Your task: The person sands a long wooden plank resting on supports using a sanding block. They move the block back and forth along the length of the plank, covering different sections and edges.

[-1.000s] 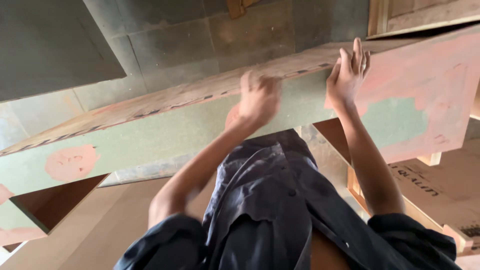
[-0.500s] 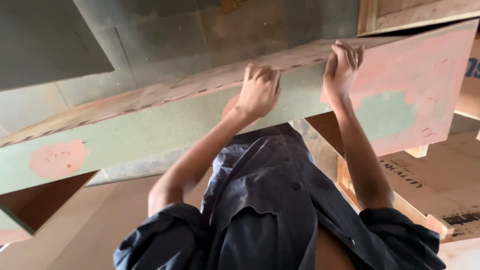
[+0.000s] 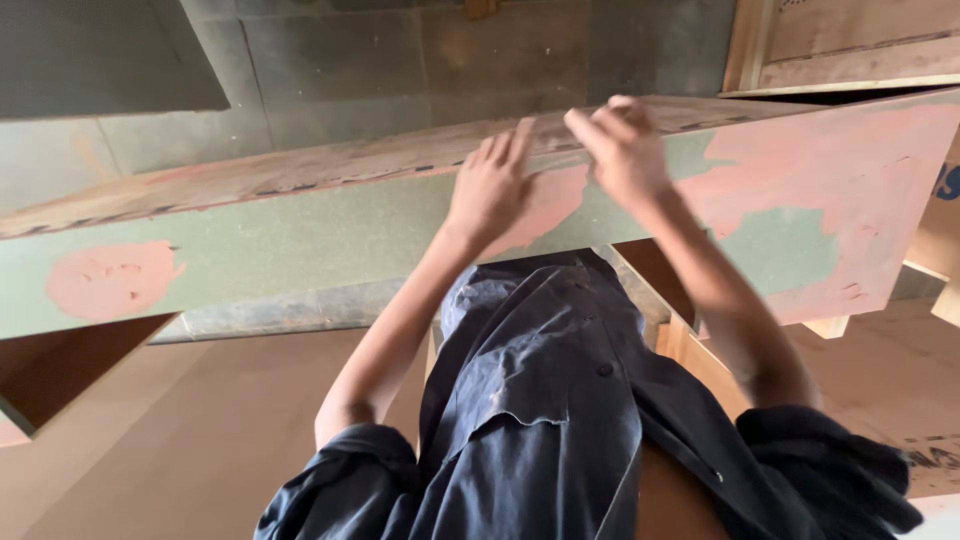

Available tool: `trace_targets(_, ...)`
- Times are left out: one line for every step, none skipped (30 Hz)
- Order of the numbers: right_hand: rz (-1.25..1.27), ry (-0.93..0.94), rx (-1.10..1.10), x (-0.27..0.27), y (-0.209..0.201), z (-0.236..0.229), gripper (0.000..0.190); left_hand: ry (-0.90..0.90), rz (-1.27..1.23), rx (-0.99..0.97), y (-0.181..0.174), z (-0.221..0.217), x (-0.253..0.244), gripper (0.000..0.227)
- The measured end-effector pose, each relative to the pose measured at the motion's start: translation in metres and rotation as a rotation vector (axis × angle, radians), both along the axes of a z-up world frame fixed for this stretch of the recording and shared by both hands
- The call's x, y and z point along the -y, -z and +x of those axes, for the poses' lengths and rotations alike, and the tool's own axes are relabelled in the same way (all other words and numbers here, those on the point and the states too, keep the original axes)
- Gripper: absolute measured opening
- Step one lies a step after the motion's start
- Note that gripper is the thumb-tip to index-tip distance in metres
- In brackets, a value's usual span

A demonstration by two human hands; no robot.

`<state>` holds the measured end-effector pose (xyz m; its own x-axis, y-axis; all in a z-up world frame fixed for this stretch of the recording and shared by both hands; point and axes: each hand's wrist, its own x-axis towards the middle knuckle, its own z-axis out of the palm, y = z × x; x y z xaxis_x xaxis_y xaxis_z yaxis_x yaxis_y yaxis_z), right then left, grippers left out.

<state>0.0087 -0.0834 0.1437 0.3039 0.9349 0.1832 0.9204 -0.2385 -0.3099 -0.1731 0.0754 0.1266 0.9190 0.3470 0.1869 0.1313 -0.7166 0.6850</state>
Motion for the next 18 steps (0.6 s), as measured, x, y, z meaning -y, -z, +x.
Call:
trace_targets(-0.047, 0.027, -0.058, 0.01, -0.002, 0.012, 0.04, -0.045, 0.095, -0.015, 0.003, -0.009, -0.004, 0.059)
trace_targets(-0.089, 0.055, -0.116, 0.018, -0.004, 0.024, 0.038, -0.038, 0.116, -0.054, 0.004, -0.019, -0.011, 0.052)
trace_targets(-0.098, -0.005, -0.096, 0.029, -0.008, 0.035, 0.036, -0.032, 0.137, -0.092, 0.006, -0.029, -0.017, 0.045)
trace_targets(-0.11, -0.062, -0.077, 0.041, -0.013, 0.045, 0.034, -0.021, 0.155, -0.131, 0.008, -0.038, -0.022, 0.038)
trace_targets(-0.159, -0.057, -0.105, 0.052, -0.017, 0.053, 0.034, -0.028, 0.152, -0.148, 0.01, -0.045, -0.027, 0.036)
trace_targets(-0.214, -0.056, -0.137, 0.061, -0.021, 0.057, 0.034, -0.039, 0.144, -0.168, 0.013, -0.053, -0.03, 0.035)
trace_targets(-0.268, -0.055, -0.167, 0.065, -0.021, 0.057, 0.034, -0.05, 0.136, -0.188, 0.016, -0.059, -0.031, 0.034)
trace_targets(-0.315, -0.029, -0.173, 0.06, -0.017, 0.053, 0.029, -0.071, 0.14, -0.176, 0.018, -0.063, -0.033, 0.031)
trace_targets(-0.362, -0.003, -0.179, 0.049, -0.009, 0.044, 0.024, -0.091, 0.144, -0.165, 0.02, -0.066, -0.035, 0.028)
trace_targets(-0.406, 0.029, -0.193, 0.038, -0.001, 0.031, 0.021, -0.103, 0.151, -0.16, 0.021, -0.071, -0.038, 0.025)
trace_targets(-0.203, -0.048, -0.25, 0.019, 0.016, 0.008, 0.031, -0.126, 0.196, -0.133, 0.022, -0.074, -0.04, 0.025)
trace_targets(-0.098, -0.128, -0.154, -0.002, 0.032, -0.017, 0.033, -0.146, 0.239, -0.1, 0.022, -0.076, -0.041, 0.026)
trace_targets(-0.174, -0.079, -0.248, -0.02, 0.047, -0.042, 0.033, -0.165, 0.281, -0.068, 0.022, -0.078, -0.04, 0.027)
trace_targets(-0.063, -0.094, -0.232, -0.036, 0.06, -0.065, 0.051, -0.165, 0.247, -0.086, 0.022, -0.076, -0.04, 0.026)
trace_targets(-0.053, -0.119, -0.162, -0.041, 0.066, -0.073, 0.052, -0.164, 0.214, -0.104, 0.022, -0.075, -0.038, 0.024)
trace_targets(-0.039, -0.138, -0.099, -0.041, 0.069, -0.077, 0.054, -0.157, 0.186, -0.128, 0.02, -0.074, -0.036, 0.023)
trace_targets(-0.025, -0.158, -0.036, -0.032, 0.066, -0.071, 0.055, -0.162, 0.181, -0.144, 0.017, -0.074, -0.034, 0.02)
trace_targets(-0.038, -0.13, -0.211, -0.021, 0.059, -0.056, 0.046, -0.162, 0.185, -0.15, 0.015, -0.071, -0.037, 0.017)
